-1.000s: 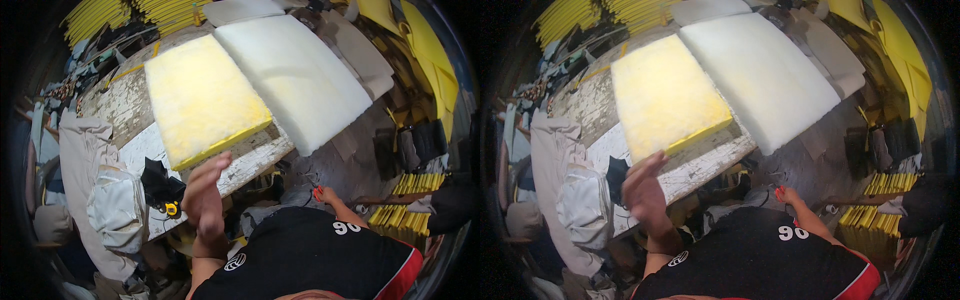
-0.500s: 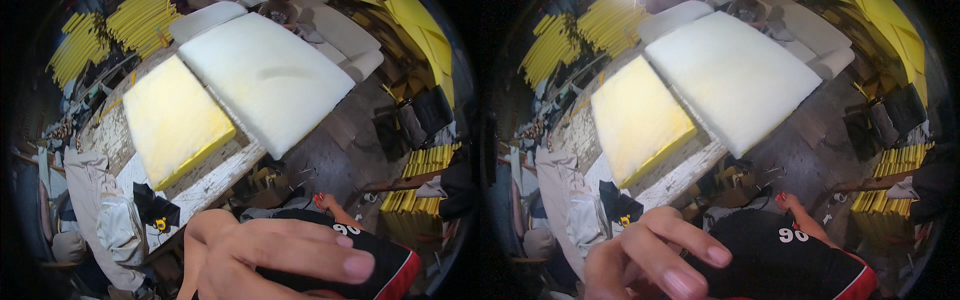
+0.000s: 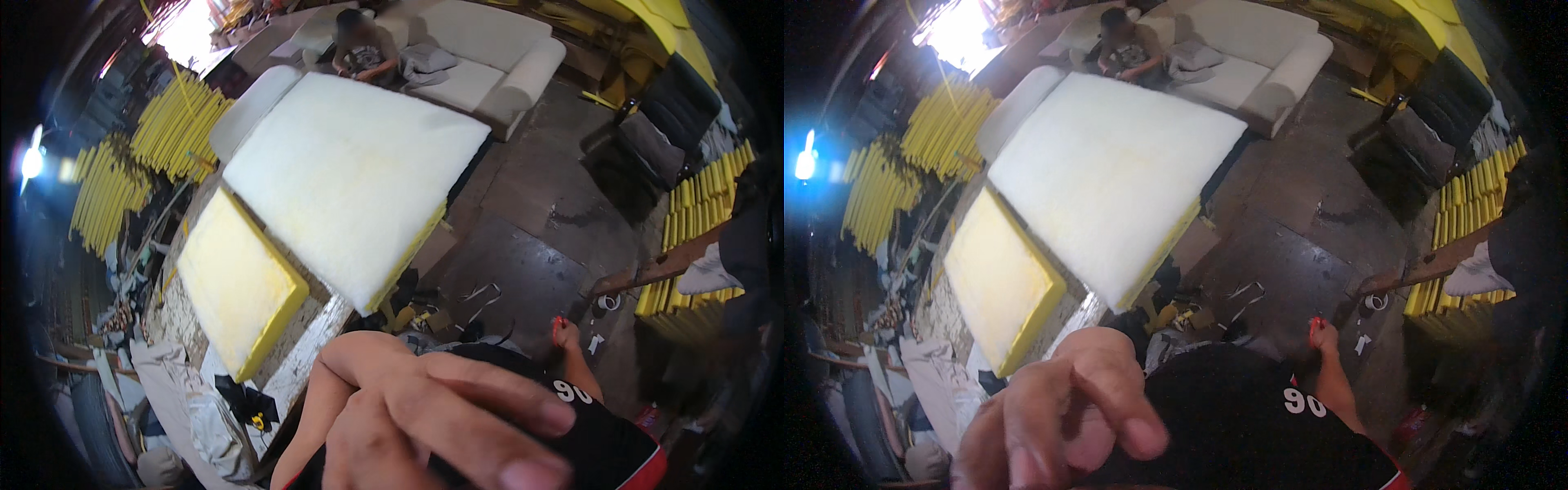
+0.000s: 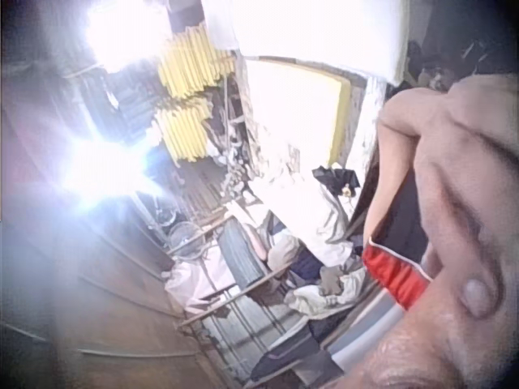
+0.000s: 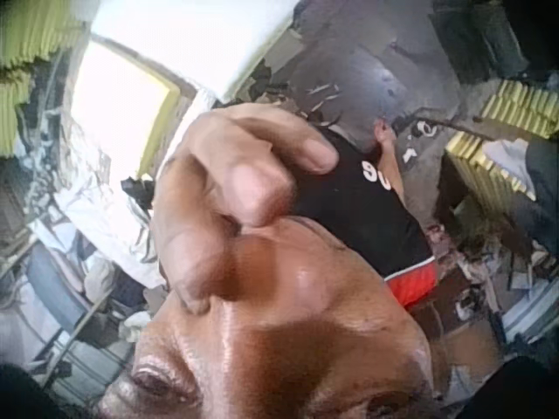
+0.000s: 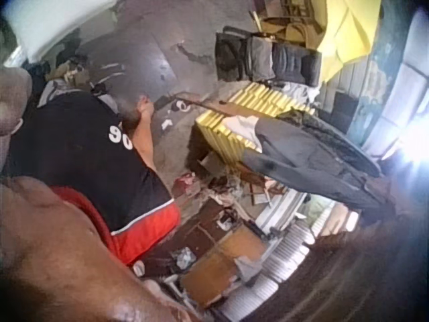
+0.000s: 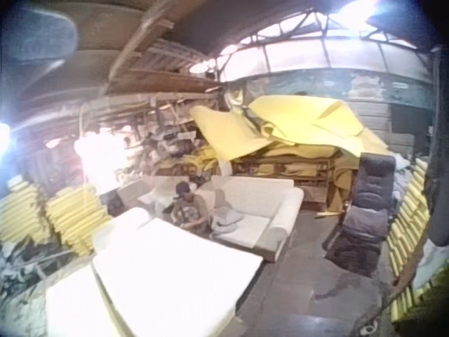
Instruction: The person uses red-handled scissors to cut a white fabric cover from a cushion. They then place the cut fabric onto a large yellow foam sheet and continue trimming the edges to fit the foam shape.
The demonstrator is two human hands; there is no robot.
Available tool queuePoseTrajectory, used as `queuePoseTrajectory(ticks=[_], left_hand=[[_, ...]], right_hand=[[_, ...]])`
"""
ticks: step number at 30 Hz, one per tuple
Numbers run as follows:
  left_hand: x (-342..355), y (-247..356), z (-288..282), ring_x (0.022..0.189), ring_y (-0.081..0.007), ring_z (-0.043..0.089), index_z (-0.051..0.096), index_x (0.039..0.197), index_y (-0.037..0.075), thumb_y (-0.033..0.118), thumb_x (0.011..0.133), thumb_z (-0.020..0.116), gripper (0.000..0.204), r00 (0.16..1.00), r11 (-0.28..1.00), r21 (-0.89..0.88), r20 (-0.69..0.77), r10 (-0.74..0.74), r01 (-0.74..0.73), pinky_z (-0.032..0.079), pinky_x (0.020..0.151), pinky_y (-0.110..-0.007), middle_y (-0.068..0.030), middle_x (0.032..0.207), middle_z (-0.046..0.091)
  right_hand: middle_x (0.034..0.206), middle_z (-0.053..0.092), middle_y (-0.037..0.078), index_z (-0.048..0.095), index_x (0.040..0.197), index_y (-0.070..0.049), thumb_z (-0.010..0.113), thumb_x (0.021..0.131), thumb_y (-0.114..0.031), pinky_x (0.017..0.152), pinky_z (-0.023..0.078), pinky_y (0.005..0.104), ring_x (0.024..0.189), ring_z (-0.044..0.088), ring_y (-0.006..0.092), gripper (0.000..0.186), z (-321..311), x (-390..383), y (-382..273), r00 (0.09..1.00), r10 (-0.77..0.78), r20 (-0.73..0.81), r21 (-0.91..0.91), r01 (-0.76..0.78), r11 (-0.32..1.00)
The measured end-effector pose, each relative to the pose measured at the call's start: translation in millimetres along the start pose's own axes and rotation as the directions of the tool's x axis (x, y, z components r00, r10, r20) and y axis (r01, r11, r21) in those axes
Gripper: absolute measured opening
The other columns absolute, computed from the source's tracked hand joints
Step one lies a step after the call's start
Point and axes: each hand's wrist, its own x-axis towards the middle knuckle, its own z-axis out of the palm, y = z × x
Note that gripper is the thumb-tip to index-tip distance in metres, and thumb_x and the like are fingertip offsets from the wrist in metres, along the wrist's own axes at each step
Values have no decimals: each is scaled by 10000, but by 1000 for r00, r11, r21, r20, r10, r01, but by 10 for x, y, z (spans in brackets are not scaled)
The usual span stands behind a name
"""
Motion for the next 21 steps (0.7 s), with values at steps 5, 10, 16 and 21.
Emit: queuePoseTrajectory(ticks=[5, 10, 16, 21], left_hand=[[-105, -427, 56, 1275, -184, 511, 655, 1270, 261, 251, 960, 631, 311, 963, 977, -103, -214, 162, -187, 489, 916, -500, 90, 1379, 584], [-82, -1056, -45, 1294, -169, 496, 625, 1307, 277, 291, 1003, 557, 312, 922, 947, -23, -238, 306, -321, 465, 924, -501, 124, 1405, 557], [268, -1913, -393, 1195, -311, 578, 625, 1278, 198, 363, 998, 558, 331, 856, 935, 84, -381, 349, -344, 493, 919, -510, -17, 1305, 625], [804, -2526, -1187, 1064, -397, 623, 577, 1270, 2, 461, 1006, 479, 539, 963, 908, -348, -215, 165, -234, 519, 882, -528, -222, 1124, 628]], right_hand=[[814, 678, 270, 679, 785, 34, 562, 903, -551, 708, 516, 527, 866, 670, 457, 608, -91, -253, 796, 987, 159, 0, 66, -159, 985], [827, 682, 257, 685, 827, 19, 664, 875, -481, 664, 512, 525, 829, 671, 453, 502, 147, -783, 973, 975, 206, 84, -83, -200, 976], [819, 683, 243, 681, 859, 15, 633, 903, -453, 675, 515, 512, 800, 667, 447, 473, 295, -449, 340, 938, 250, 241, -61, -242, 968], [812, 685, 231, 679, 885, 12, 607, 926, -430, 684, 518, 501, 776, 665, 443, 449, 3, 340, 59, 953, 193, 234, -54, -185, 981]])
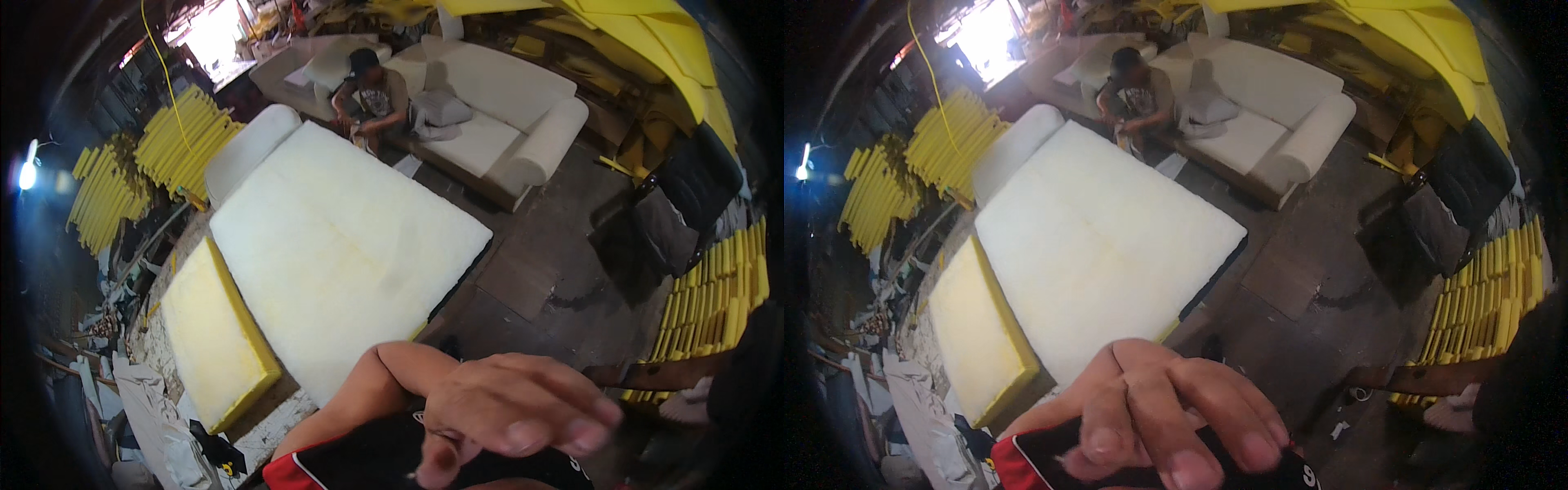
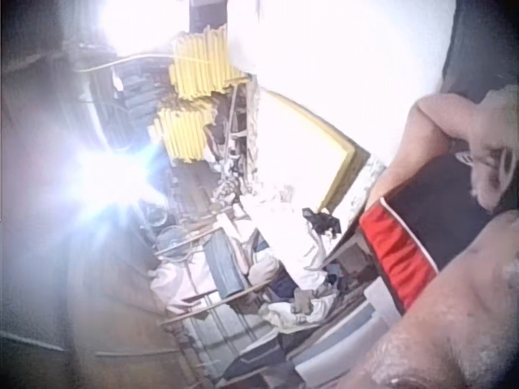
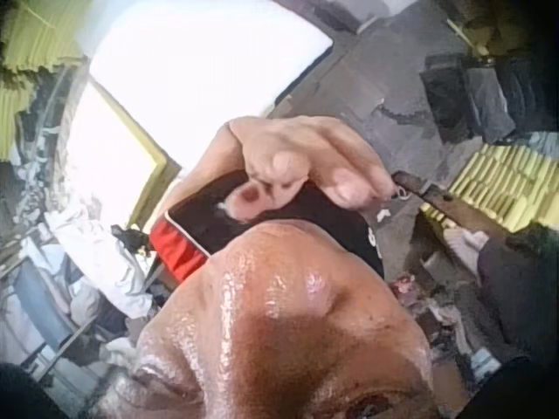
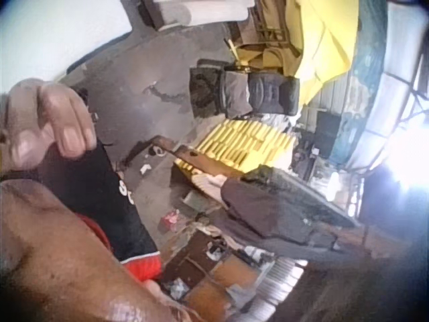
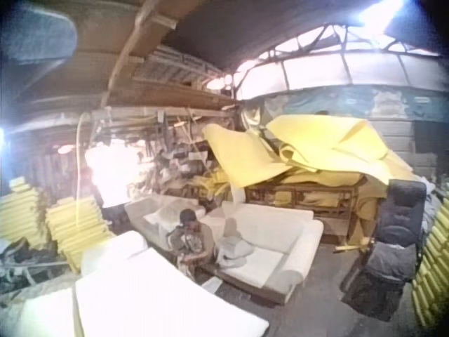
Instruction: The person uses red-handled scissors to cut a white fabric cover from a cushion. They then place the cut fabric onto a large yellow foam sheet and continue trimming the edges to fit the foam shape.
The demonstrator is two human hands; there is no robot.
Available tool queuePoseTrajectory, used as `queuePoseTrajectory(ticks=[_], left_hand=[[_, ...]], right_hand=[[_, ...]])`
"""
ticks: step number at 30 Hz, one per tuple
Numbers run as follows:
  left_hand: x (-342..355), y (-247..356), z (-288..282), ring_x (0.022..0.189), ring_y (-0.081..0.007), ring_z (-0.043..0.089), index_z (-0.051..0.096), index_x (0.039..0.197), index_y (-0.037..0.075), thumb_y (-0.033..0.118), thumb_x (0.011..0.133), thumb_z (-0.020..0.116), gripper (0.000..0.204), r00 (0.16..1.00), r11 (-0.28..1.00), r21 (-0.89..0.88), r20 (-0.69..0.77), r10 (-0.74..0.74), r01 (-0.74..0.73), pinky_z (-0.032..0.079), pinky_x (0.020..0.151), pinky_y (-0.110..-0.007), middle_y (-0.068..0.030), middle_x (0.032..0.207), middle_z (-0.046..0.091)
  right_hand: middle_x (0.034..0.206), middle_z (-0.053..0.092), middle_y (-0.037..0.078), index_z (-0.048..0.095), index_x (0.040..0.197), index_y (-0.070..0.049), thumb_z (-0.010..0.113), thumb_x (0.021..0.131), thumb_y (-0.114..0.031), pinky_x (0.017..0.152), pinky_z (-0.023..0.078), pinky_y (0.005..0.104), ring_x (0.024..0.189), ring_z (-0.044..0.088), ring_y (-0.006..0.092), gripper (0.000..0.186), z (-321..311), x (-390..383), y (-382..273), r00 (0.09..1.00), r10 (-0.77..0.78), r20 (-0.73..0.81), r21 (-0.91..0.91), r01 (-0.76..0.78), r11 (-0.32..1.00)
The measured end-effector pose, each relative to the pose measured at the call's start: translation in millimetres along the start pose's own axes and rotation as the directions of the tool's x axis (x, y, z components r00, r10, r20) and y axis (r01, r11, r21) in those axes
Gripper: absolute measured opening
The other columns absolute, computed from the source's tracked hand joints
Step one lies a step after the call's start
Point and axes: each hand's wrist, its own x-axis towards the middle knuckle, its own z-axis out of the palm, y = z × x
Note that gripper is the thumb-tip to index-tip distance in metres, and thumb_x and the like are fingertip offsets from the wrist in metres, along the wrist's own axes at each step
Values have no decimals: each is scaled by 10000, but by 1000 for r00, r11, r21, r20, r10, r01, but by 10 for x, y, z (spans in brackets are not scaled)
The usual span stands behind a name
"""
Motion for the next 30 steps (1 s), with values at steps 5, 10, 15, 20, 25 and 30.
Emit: queuePoseTrajectory(ticks=[5, 10, 15, 20, 25, 30], left_hand=[[503, -287, -328, 1064, -343, 638, 645, 1172, 26, 421, 1007, 503, 451, 966, 856, -503, -143, -218, 118, 556, 829, -467, -244, 1138, 632], [922, -669, -852, 912, -308, 659, 643, 1170, 6, 487, 1013, 469, 534, 953, 863, -499, -218, -212, 77, 532, 712, -324, -228, 1016, 646], [960, -1259, -1595, 886, -317, 632, 664, 1085, -26, 521, 966, 526, 577, 975, 918, -351, -53, -216, 185, 504, 756, -380, -199, 992, 641], [501, -1976, -2755, 1002, -349, 635, 694, 1054, -20, 533, 941, 580, 576, 816, 817, 358, 204, -541, 452, 507, 869, -452, -168, 1020, 669], [-309, -2358, -4077, 1146, -368, 584, 701, 1033, 33, 264, 840, 732, 302, 651, -386, 819, -573, -497, 425, 460, 990, -440, -184, 1155, 656], [-1153, -1443, -4808, 1275, -433, 468, 653, 1148, 0, 379, 879, 696, 466, 625, -827, 46, -679, 385, 560, 351, 1082, -498, -257, 1322, 552]], right_hand=[[804, 686, 219, 676, 912, 9, 581, 949, -406, 693, 520, 490, 751, 662, 438, 428, -572, 896, -400, 982, -67, -174, 66, 80, 995], [939, 677, 285, 661, 992, 55, 583, 956, -391, 796, 512, 464, 929, 657, 448, 454, -1149, 1523, -1175, 940, -36, -341, 172, 99, 980], [959, 683, 273, 662, 1001, 55, 595, 944, -402, 810, 512, 462, 965, 658, 437, 466, -1594, 1990, -1712, 962, -140, -232, 109, 169, 980], [957, 689, 260, 667, 993, 46, 617, 918, -440, 811, 516, 470, 967, 661, 431, 494, -1945, 2718, -1849, 981, -192, 2, -28, 192, 981], [956, 694, 247, 673, 985, 37, 639, 893, -478, 811, 520, 479, 969, 664, 425, 524, -2737, 3741, -2083, 970, -197, 146, -110, 214, 971], [939, 701, 225, 664, 934, 19, 702, 824, -508, 766, 523, 490, 927, 672, 411, 539, -3534, 5114, -2567, 943, -314, 115, -389, 333, 859]])
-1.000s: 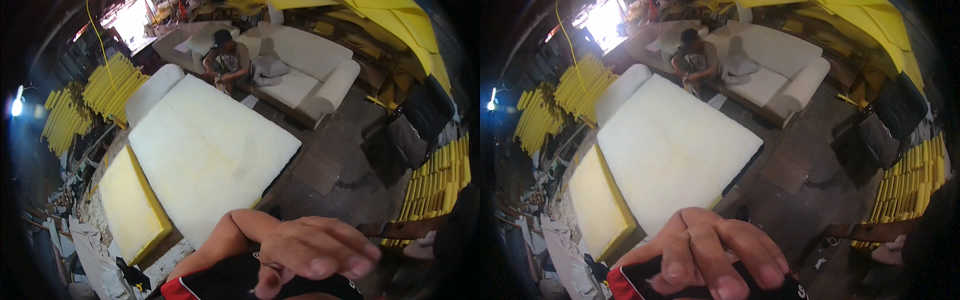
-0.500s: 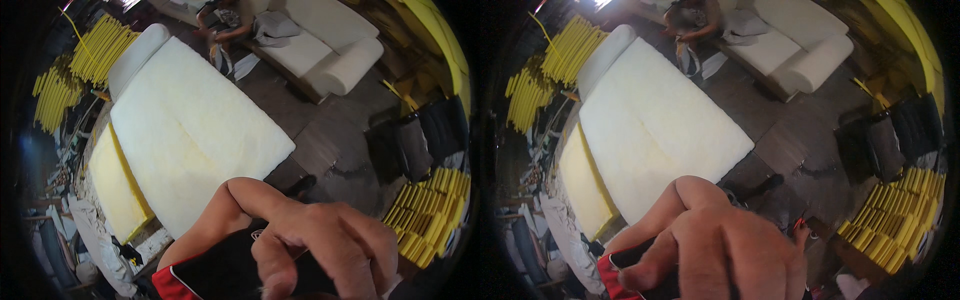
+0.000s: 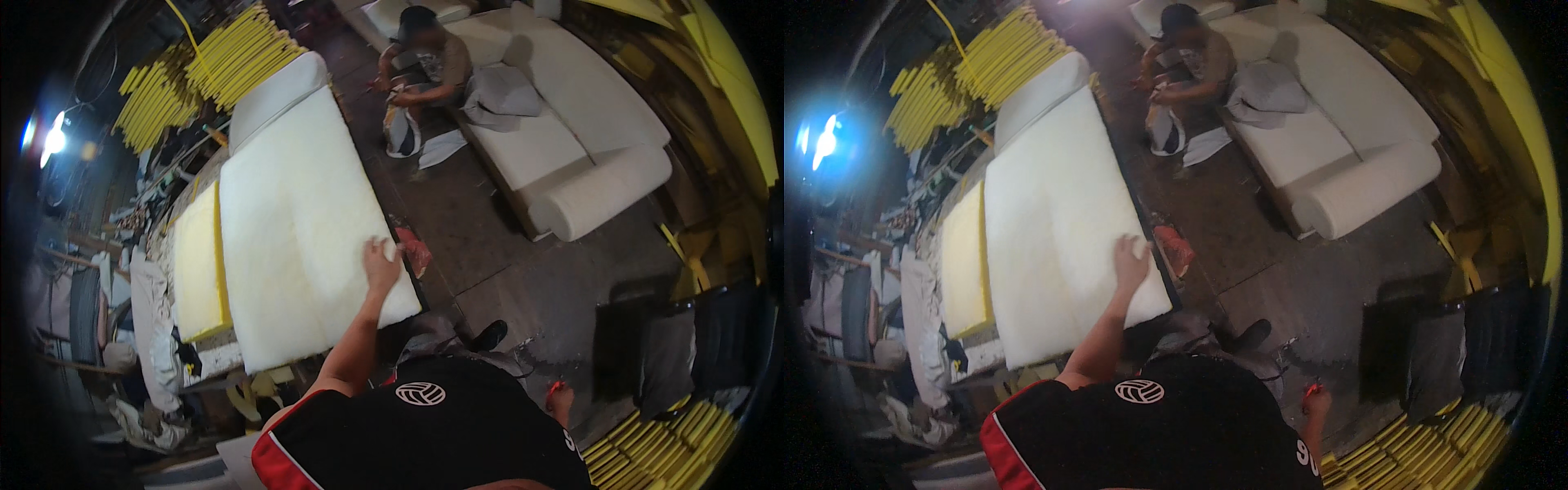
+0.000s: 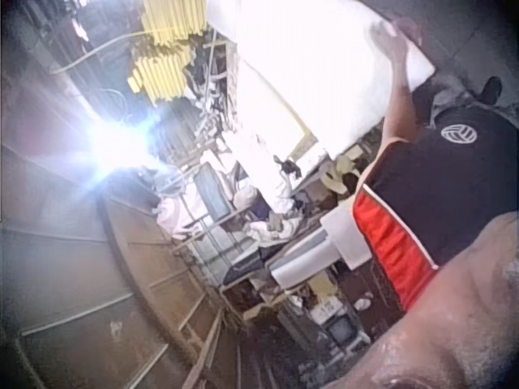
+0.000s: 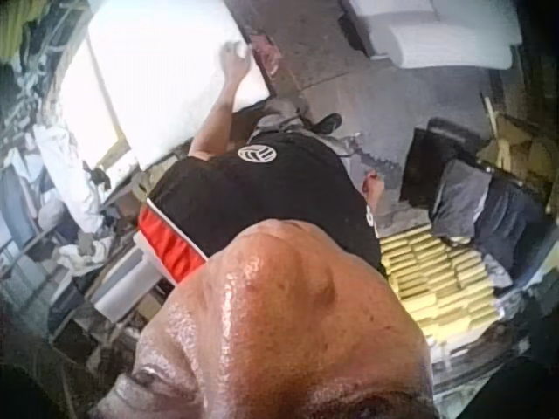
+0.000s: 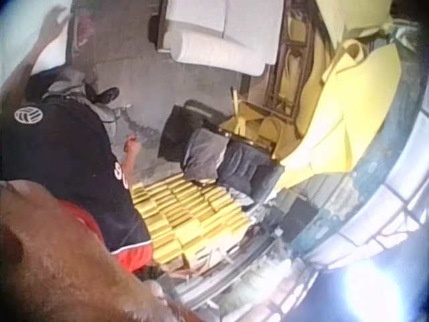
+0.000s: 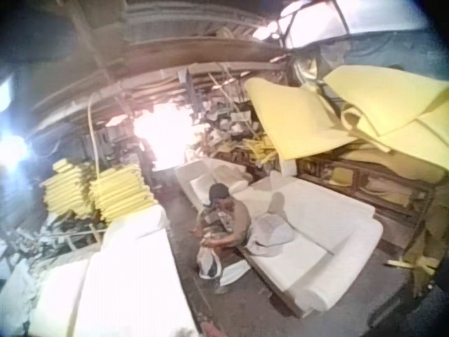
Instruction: The person uses red-handled scissors to cut a white fabric cover from a cushion. They then place the cut fabric onto a large yellow foam sheet and continue trimming the edges to fit the foam shape.
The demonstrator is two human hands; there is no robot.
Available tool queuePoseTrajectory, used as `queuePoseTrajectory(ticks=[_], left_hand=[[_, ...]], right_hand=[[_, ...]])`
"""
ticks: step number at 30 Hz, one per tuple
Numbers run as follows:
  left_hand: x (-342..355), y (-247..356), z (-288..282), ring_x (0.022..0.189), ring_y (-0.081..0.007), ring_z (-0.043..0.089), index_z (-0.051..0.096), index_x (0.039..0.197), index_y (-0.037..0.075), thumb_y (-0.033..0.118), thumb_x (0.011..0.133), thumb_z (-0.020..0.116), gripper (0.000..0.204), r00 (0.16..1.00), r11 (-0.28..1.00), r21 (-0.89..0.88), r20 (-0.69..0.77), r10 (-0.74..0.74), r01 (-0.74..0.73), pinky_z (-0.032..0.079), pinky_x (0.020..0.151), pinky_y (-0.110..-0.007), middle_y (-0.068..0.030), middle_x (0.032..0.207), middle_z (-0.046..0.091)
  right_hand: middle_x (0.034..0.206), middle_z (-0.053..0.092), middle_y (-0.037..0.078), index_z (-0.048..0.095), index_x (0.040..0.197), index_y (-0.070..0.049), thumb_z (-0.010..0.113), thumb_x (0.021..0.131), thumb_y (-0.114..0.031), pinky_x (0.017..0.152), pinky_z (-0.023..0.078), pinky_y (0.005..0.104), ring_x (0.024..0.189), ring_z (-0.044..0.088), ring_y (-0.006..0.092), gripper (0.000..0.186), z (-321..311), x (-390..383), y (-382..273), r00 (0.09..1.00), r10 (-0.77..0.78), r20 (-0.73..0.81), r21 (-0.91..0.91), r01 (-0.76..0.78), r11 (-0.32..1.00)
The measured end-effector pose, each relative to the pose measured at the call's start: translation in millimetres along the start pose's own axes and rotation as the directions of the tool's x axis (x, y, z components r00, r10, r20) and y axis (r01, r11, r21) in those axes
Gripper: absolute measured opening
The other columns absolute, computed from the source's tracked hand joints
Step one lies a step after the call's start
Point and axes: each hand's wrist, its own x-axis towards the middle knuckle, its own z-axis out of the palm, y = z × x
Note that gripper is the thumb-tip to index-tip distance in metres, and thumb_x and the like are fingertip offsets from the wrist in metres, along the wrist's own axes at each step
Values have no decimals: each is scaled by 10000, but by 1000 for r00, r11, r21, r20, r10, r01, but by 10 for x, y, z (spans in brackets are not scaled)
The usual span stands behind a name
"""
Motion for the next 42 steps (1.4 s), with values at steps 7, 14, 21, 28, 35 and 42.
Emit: queuePoseTrajectory(ticks=[7, 14, 21, 28, 35, 42], left_hand=[[-307, -938, -35, 1481, -399, 194, 330, 1527, 96, 565, 964, 430, 739, 909, 847, 405, 84, -408, 343, 92, 1168, -635, -197, 1590, 269], [-343, -896, 127, 1482, -388, 202, 348, 1523, 114, 557, 950, 455, 732, 921, 827, 424, -40, -388, 368, 75, 1176, -614, -155, 1595, 285], [-351, -796, 11, 1470, -419, 209, 363, 1510, 81, 527, 937, 488, 737, 947, 832, 463, -55, -317, 305, 84, 1161, -639, -187, 1581, 293], [-172, -695, -183, 1465, -436, 198, 366, 1498, 44, 496, 933, 515, 739, 883, 801, 484, 110, -456, 353, 87, 1157, -642, -211, 1575, 288], [108, -562, 29, 1445, -442, 239, 469, 1391, 29, 429, 929, 575, 620, 745, 694, 288, -128, -655, 659, 117, 1149, -652, -219, 1531, 347], [1407, -589, 608, 1444, -456, 237, 448, 1411, 41, 476, 962, 542, 632, 451, 433, 164, -518, -727, 886, 151, 1134, -666, -241, 1537, 322]], right_hand=[[774, 671, 254, 654, 863, 23, 716, 835, -382, 690, 507, 493, 791, 669, 446, 411, -875, 1549, -687, 935, -294, -199, 190, 331, 924], [794, 679, 177, 625, 1015, 1, 689, 868, -270, 680, 503, 404, 759, 688, 326, 315, -1288, 2053, -2799, 851, -504, 150, 232, 465, 854], [884, 693, 224, 613, 1071, -10, 730, 843, -364, 722, 520, 440, 858, 680, 404, 437, -1289, 2455, -4459, 566, -810, 153, -34, 822, 568], [902, 678, 180, 606, 1065, 3, 738, 857, -362, 783, 510, 399, 844, 655, 328, 441, -1724, 2891, -6358, 571, -784, 243, 82, 793, 603], [1037, 686, 203, 577, 1215, 24, 730, 877, -367, 838, 503, 379, 966, 672, 300, 538, -1703, 2761, -8536, 376, -910, 172, 317, 854, 413], [934, 693, 142, 600, 1096, 0, 705, 899, -393, 808, 504, 388, 894, 675, 279, 451, -1042, 2938, -11104, 131, -989, 72, 466, 872, 150]])
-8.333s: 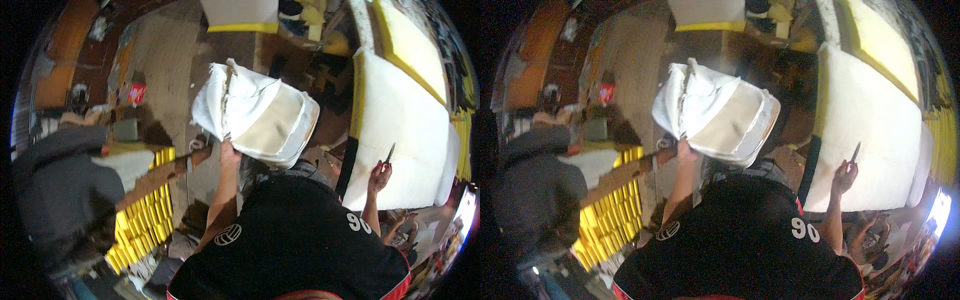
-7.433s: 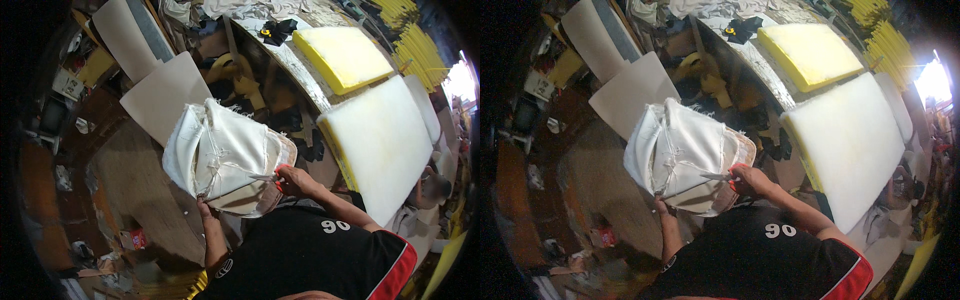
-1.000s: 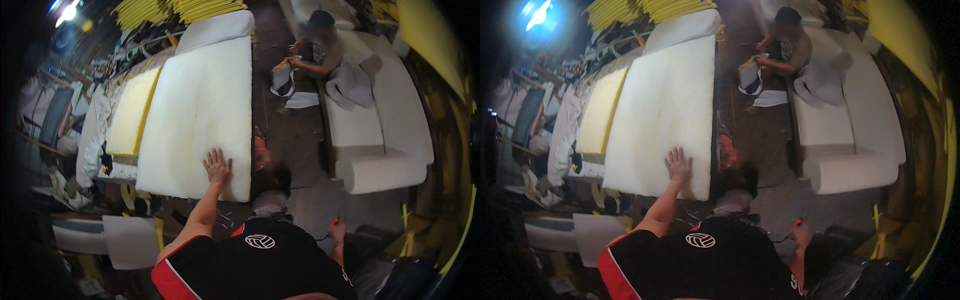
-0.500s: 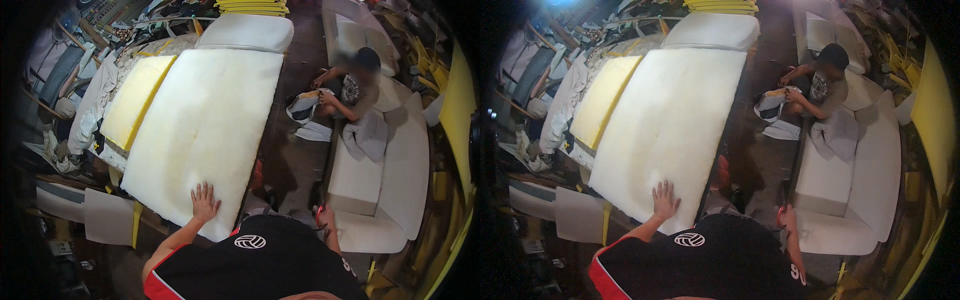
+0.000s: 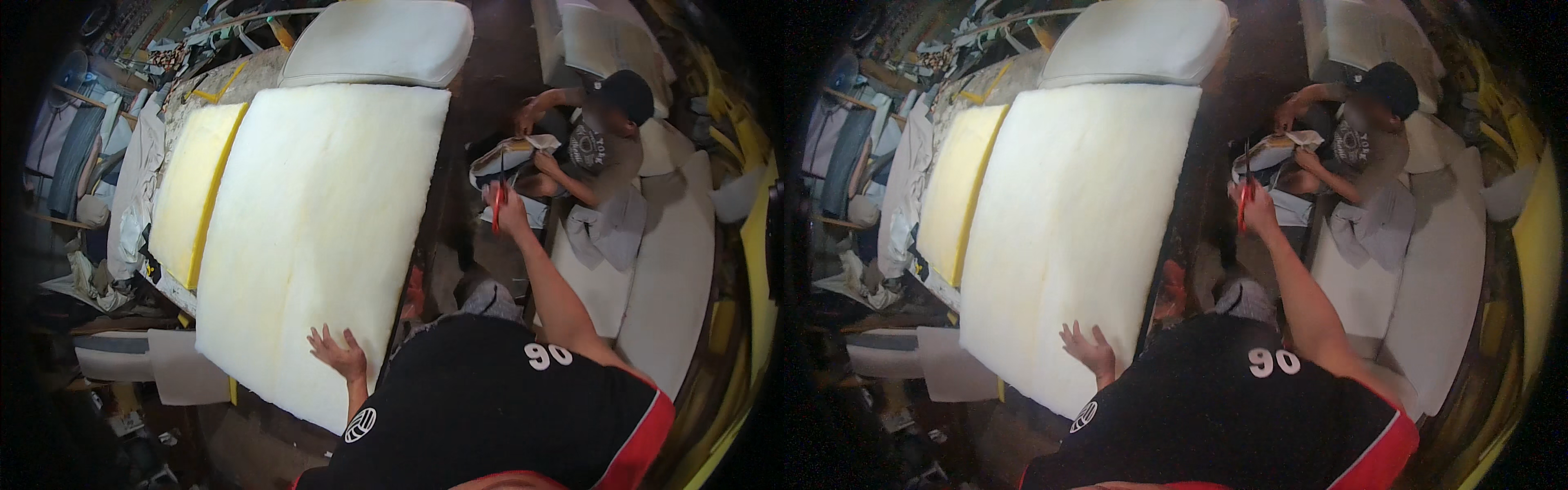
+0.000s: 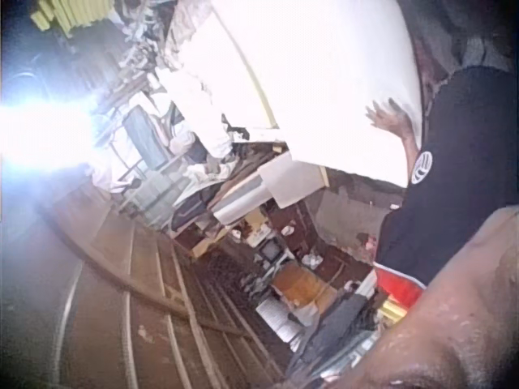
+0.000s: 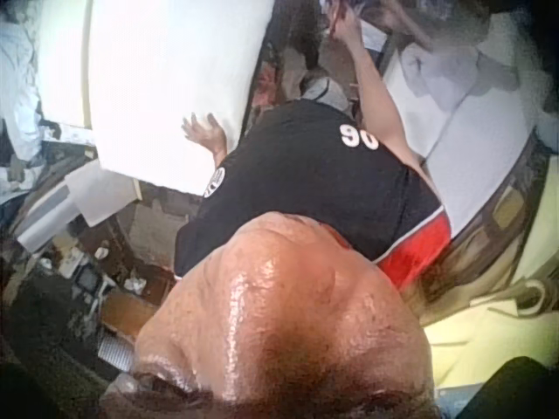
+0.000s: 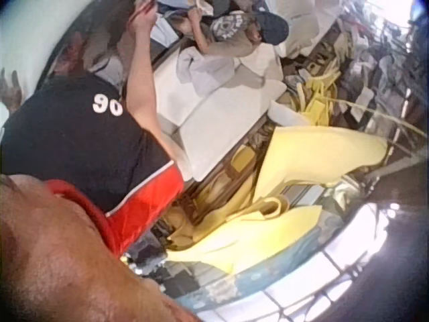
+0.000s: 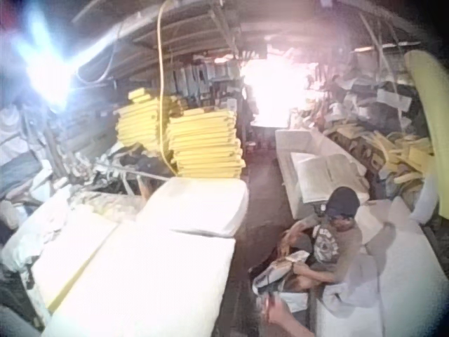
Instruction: The person uses red-handled scissors to cut a white fabric cover from a cushion. They then place the cut fabric onto a large yellow foam sheet and continue trimming the edges to fit the foam shape.
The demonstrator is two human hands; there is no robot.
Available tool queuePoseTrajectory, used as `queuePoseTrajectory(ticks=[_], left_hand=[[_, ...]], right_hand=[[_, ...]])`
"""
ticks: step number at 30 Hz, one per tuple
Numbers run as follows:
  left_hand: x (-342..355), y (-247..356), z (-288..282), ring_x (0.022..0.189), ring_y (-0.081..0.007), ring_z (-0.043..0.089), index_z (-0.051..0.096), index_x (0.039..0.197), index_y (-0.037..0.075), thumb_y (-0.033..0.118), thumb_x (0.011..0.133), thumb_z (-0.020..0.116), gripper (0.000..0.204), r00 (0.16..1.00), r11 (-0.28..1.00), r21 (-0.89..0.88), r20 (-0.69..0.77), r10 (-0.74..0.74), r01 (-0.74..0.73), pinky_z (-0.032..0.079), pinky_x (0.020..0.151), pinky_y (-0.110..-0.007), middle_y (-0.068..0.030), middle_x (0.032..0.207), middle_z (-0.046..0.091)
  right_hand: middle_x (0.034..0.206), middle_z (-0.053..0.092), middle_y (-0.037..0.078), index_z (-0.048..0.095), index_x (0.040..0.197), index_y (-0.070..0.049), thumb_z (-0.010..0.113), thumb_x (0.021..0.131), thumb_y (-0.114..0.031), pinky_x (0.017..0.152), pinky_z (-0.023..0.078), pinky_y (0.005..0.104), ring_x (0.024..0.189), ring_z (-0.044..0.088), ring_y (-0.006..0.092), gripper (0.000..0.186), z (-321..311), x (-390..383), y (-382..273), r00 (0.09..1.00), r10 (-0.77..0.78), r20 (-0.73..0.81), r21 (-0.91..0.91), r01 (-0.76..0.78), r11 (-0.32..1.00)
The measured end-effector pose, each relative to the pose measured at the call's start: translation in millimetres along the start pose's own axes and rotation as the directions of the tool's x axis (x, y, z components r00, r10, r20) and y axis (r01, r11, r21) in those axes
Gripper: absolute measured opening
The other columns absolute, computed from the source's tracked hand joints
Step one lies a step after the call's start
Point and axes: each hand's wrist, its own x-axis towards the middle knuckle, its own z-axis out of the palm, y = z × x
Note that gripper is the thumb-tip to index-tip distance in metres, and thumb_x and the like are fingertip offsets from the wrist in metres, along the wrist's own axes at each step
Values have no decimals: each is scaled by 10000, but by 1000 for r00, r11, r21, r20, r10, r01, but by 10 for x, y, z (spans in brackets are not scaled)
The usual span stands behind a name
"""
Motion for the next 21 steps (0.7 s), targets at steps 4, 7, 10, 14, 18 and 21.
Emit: queuePoseTrajectory(ticks=[4, 7, 10, 14, 18, 21], left_hand=[[467, 687, 239, 1458, -472, 186, 370, 1480, 55, 515, 967, 506, 702, 979, 977, 98, 50, -197, 192, 142, 1131, -672, -262, 1561, 269], [722, 1006, 376, 1470, -473, 145, 264, 1544, 82, 568, 958, 473, 790, 900, 916, 225, 215, -380, 333, 126, 1131, -677, -266, 1593, 184], [819, 1136, 414, 1475, -468, 132, 237, 1557, 93, 585, 946, 476, 820, 872, 881, 300, 218, -438, 367, 120, 1130, -679, -259, 1605, 155], [844, 1140, 390, 1481, -458, 119, 233, 1560, 95, 585, 938, 491, 833, 845, 863, 319, 247, -475, 392, 118, 1131, -678, -252, 1610, 145], [878, 1177, 379, 1483, -450, 117, 246, 1557, 95, 581, 937, 495, 826, 817, 841, 331, 254, -517, 429, 118, 1140, -664, -243, 1614, 142], [899, 1231, 378, 1484, -443, 120, 263, 1552, 95, 576, 936, 498, 816, 817, 834, 317, 228, -530, 452, 116, 1147, -654, -233, 1617, 140]], right_hand=[[808, 627, 0, 623, 1030, -82, 683, 936, -334, 640, 494, 293, 757, 619, 113, 276, 298, 1507, -56, 961, 273, 52, 325, -275, 905], [819, 621, 11, 613, 1008, -98, 647, 954, -379, 599, 485, 293, 687, 602, 119, 288, 424, 2483, 5, 942, 335, 18, 542, -291, 788], [703, 560, -7, 601, 906, -107, 652, 869, -632, 576, 431, 323, 612, 532, 132, 529, 551, 3338, 138, 917, 398, -24, 653, -287, 701], [904, 594, 42, 619, 1058, -92, 587, 803, -782, 744, 444, 366, 827, 545, 178, 736, 595, 4173, 194, 777, 627, 56, 530, -556, 641], [1477, 418, 172, 303, 1525, -51, 542, 683, -907, 1125, 274, 496, 1338, 402, 296, 1224, 704, 4629, 183, 794, 608, 5, 577, -499, 647], [1563, 301, 158, 275, 1531, -59, 559, 707, -864, 1155, 205, 523, 1429, 284, 313, 1186, 812, 4919, 368, 793, 550, 261, 578, -585, 569]])
